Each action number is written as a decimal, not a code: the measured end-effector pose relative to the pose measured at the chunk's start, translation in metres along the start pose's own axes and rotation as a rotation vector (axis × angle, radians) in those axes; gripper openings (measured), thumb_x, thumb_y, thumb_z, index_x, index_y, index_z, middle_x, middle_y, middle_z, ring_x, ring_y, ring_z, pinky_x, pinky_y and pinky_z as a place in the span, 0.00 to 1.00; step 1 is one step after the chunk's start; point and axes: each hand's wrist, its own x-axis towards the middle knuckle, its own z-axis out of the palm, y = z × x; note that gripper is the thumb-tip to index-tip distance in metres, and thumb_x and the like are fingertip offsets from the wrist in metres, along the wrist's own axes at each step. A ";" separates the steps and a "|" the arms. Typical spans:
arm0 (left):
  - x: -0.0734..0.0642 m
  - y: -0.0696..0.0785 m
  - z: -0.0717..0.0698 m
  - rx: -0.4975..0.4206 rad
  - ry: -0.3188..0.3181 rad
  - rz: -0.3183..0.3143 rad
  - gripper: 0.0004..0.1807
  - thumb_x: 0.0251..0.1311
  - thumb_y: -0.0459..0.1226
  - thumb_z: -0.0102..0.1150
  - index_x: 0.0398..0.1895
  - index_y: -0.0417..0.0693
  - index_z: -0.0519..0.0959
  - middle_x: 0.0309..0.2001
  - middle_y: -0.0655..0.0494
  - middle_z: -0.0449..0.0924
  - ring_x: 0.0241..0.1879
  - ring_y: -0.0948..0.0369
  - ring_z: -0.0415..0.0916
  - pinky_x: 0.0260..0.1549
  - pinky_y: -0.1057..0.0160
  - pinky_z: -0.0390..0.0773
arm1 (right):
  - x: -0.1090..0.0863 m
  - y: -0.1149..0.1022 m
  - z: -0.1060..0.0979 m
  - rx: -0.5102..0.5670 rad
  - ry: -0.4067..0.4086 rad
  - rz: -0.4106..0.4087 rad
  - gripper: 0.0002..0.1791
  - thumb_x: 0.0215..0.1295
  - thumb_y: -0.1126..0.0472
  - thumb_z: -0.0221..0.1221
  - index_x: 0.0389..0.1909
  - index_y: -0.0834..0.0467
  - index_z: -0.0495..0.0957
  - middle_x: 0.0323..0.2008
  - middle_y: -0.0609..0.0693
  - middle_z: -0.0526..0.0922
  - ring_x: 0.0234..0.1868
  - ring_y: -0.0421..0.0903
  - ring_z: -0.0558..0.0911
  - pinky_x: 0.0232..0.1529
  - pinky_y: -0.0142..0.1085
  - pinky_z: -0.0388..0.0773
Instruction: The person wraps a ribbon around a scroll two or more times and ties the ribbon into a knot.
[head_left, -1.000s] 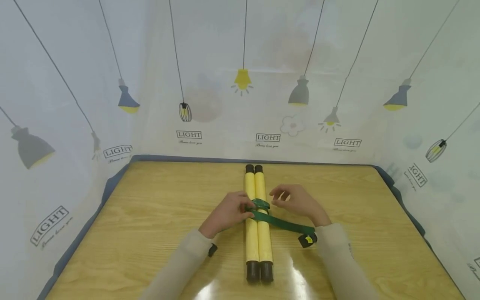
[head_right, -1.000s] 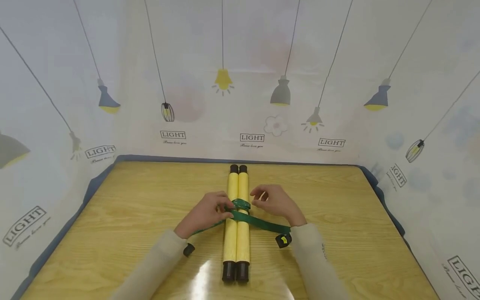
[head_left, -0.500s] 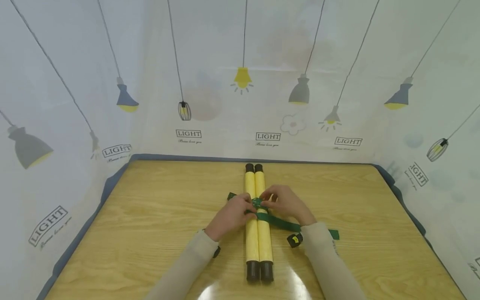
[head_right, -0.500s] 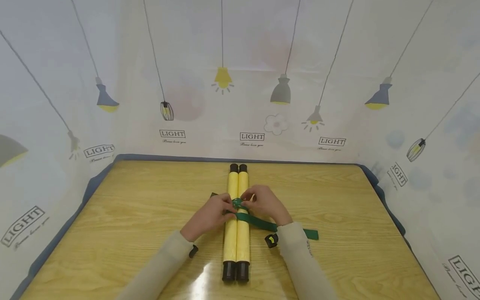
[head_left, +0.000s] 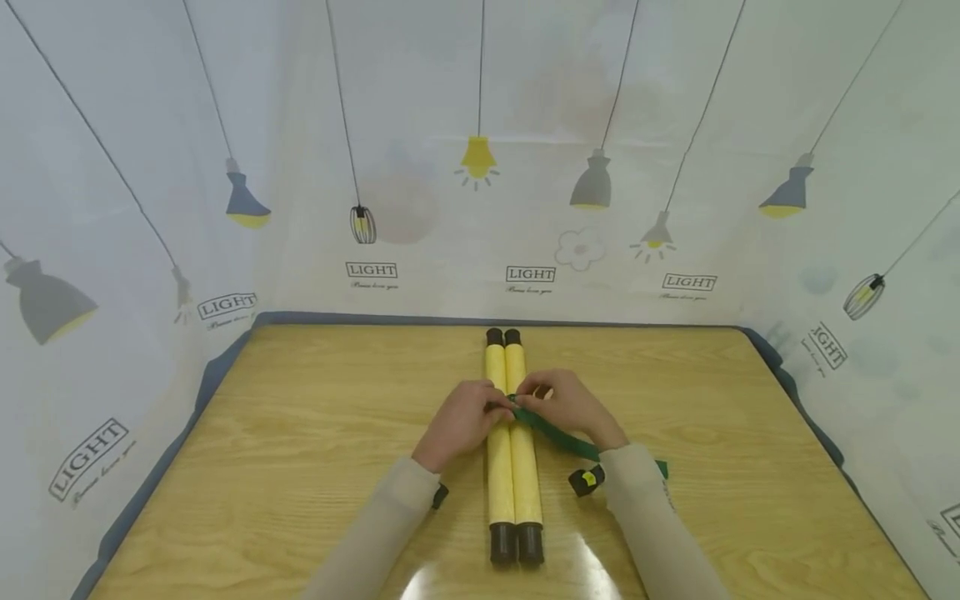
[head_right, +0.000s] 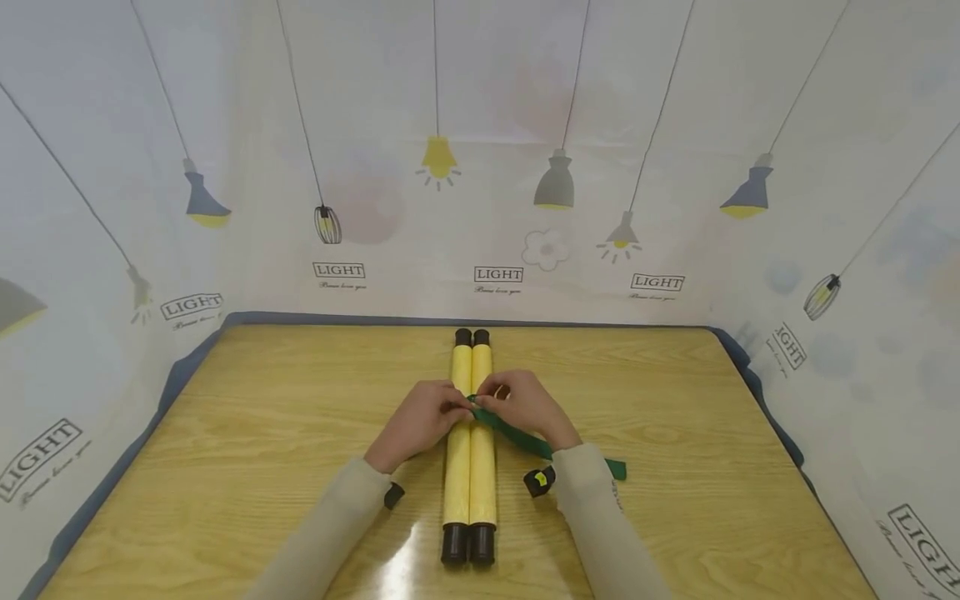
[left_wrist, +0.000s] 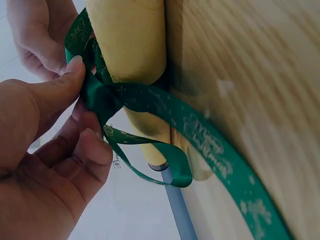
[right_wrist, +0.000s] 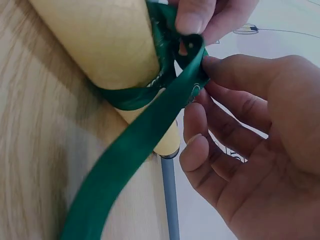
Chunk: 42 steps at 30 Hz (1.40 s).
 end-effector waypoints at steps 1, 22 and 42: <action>0.001 0.001 0.000 -0.001 0.005 -0.018 0.05 0.64 0.39 0.69 0.38 0.49 0.91 0.34 0.58 0.87 0.30 0.69 0.76 0.30 0.72 0.76 | 0.000 -0.001 0.000 0.007 0.001 -0.002 0.05 0.74 0.55 0.61 0.40 0.47 0.86 0.38 0.44 0.86 0.39 0.42 0.81 0.41 0.39 0.80; 0.008 0.006 0.017 -0.063 0.147 -0.206 0.07 0.62 0.33 0.69 0.33 0.46 0.78 0.29 0.55 0.83 0.24 0.67 0.75 0.21 0.72 0.74 | -0.002 0.000 -0.005 0.360 -0.143 0.149 0.09 0.75 0.61 0.56 0.49 0.54 0.83 0.37 0.53 0.87 0.36 0.52 0.83 0.36 0.41 0.80; 0.005 -0.031 -0.021 -0.157 -0.051 -0.122 0.25 0.61 0.49 0.73 0.57 0.48 0.83 0.49 0.55 0.80 0.37 0.60 0.70 0.37 0.62 0.74 | -0.002 0.004 -0.005 0.337 -0.076 0.224 0.10 0.73 0.53 0.62 0.48 0.51 0.87 0.46 0.51 0.88 0.41 0.47 0.84 0.40 0.39 0.82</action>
